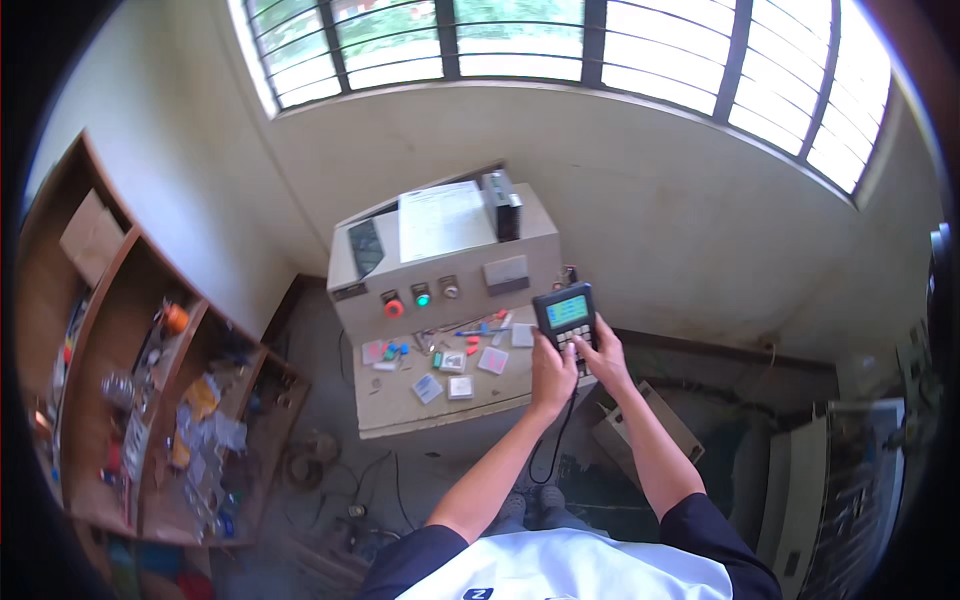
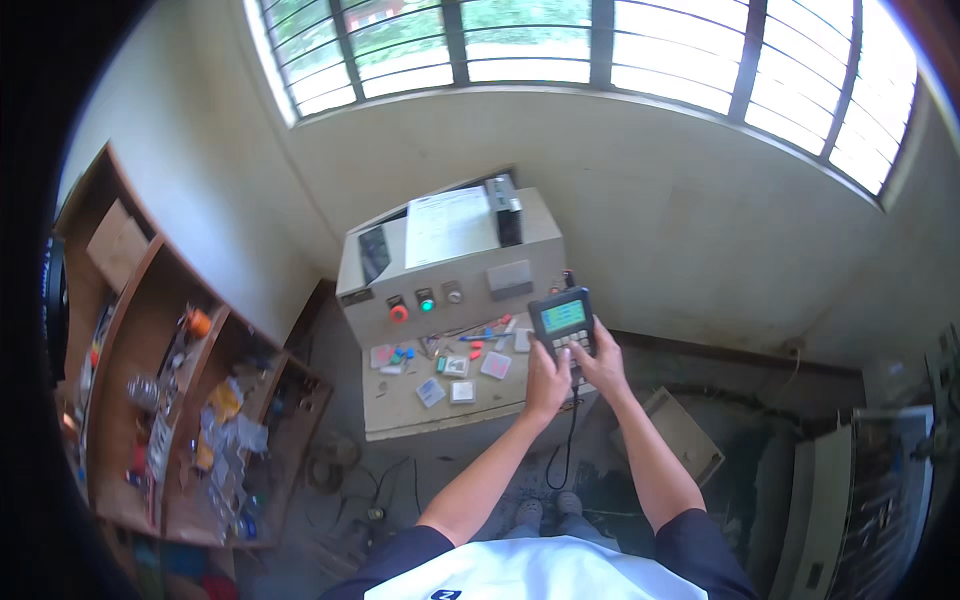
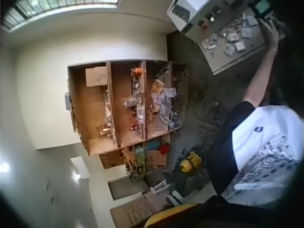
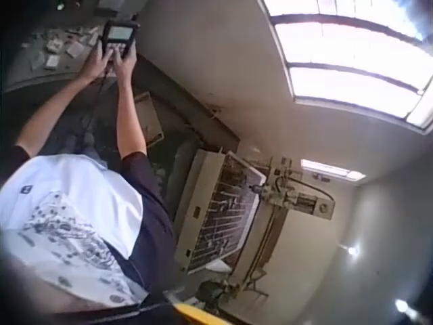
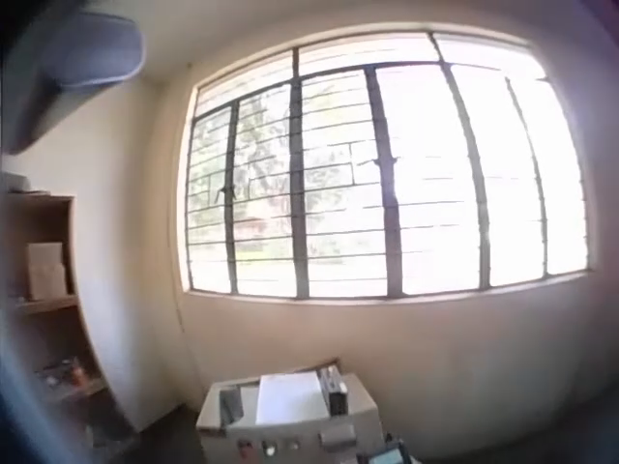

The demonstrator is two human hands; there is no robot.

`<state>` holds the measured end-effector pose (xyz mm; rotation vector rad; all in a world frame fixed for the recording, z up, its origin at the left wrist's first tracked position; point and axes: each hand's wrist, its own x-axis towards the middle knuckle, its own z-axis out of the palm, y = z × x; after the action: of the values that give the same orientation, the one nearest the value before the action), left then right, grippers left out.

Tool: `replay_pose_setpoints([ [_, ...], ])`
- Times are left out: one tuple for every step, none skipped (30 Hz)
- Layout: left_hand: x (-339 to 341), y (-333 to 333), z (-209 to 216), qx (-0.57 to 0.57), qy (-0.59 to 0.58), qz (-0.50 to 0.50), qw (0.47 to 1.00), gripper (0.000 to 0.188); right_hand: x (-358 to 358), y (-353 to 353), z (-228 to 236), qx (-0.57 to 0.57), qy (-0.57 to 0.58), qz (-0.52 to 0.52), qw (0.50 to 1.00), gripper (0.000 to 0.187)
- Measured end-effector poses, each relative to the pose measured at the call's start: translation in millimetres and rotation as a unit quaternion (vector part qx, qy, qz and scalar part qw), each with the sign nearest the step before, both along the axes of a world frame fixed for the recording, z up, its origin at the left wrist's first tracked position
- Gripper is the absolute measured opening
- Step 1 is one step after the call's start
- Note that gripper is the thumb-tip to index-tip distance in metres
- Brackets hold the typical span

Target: Loosening the collet assembly on a CNC spindle with wrenches and using a handheld controller to navigate the machine menu.

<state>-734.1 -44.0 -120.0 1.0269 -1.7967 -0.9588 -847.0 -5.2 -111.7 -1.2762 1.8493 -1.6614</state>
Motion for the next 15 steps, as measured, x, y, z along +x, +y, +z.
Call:
replay_pose_setpoints([
  [-3.3, -0.3, 1.0, 0.013, 0.027, -0.013, 0.999, 0.071, -0.3, 2.1, 5.6, 0.025, -0.021, 0.000, 0.999, 0.056],
  [1.0, -1.9, -1.0, 0.027, 0.049, -0.018, 0.998, 0.071, 7.0, 1.8, 13.2, 0.051, -0.019, 0.003, 0.999, 0.058],
  [0.5, -5.0, 4.6, -0.027, -0.016, 0.008, 0.999, 0.070, 7.9, -0.4, 14.6, 0.021, -0.010, -0.003, 1.000, 0.061],
  [-0.2, -12.9, 12.3, -0.084, -0.078, 0.035, 0.993, 0.070, 8.6, -4.7, 17.6, -0.009, 0.001, -0.007, 1.000, 0.063],
  [1.0, -22.3, 26.1, -0.066, -0.033, 0.008, 0.997, 0.069, 7.1, -9.4, 26.0, -0.015, 0.030, -0.024, 0.999, 0.066],
  [4.8, -35.0, 34.4, -0.087, -0.037, 0.029, 0.995, 0.067, 12.2, -16.4, 39.7, -0.022, 0.058, -0.033, 0.998, 0.068],
  [9.9, -44.6, 44.9, -0.073, 0.049, -0.018, 0.996, 0.065, 18.7, -17.8, 59.5, -0.075, 0.052, -0.014, 0.996, 0.072],
  [12.6, -49.1, 57.7, -0.057, 0.134, -0.066, 0.987, 0.064, 24.0, -15.5, 76.5, -0.088, 0.017, -0.005, 0.996, 0.073],
  [5.2, -38.1, 78.1, -0.030, 0.191, -0.094, 0.977, 0.064, 17.9, -5.9, 89.4, -0.098, 0.014, -0.011, 0.995, 0.074],
  [1.4, -23.5, 94.9, 0.001, 0.243, -0.119, 0.963, 0.064, 15.6, 8.0, 100.0, -0.108, 0.010, -0.015, 0.994, 0.074],
  [3.0, -16.4, 99.7, 0.002, 0.286, -0.134, 0.949, 0.061, 23.7, 25.0, 116.2, -0.120, -0.029, -0.005, 0.992, 0.075],
  [4.5, -3.5, 104.8, 0.042, 0.272, -0.142, 0.951, 0.059, 24.2, 47.0, 127.6, -0.134, -0.062, -0.008, 0.989, 0.075],
  [4.8, 16.6, 109.0, 0.085, 0.255, -0.162, 0.949, 0.056, 19.9, 72.1, 124.8, -0.162, -0.073, -0.017, 0.984, 0.074],
  [8.5, 38.0, 112.9, 0.130, 0.256, -0.181, 0.941, 0.054, 20.9, 103.3, 121.5, -0.119, -0.038, -0.047, 0.991, 0.071],
  [13.7, 61.3, 113.5, 0.176, 0.252, -0.200, 0.930, 0.051, 24.9, 132.1, 116.7, -0.139, -0.048, -0.043, 0.988, 0.071],
])
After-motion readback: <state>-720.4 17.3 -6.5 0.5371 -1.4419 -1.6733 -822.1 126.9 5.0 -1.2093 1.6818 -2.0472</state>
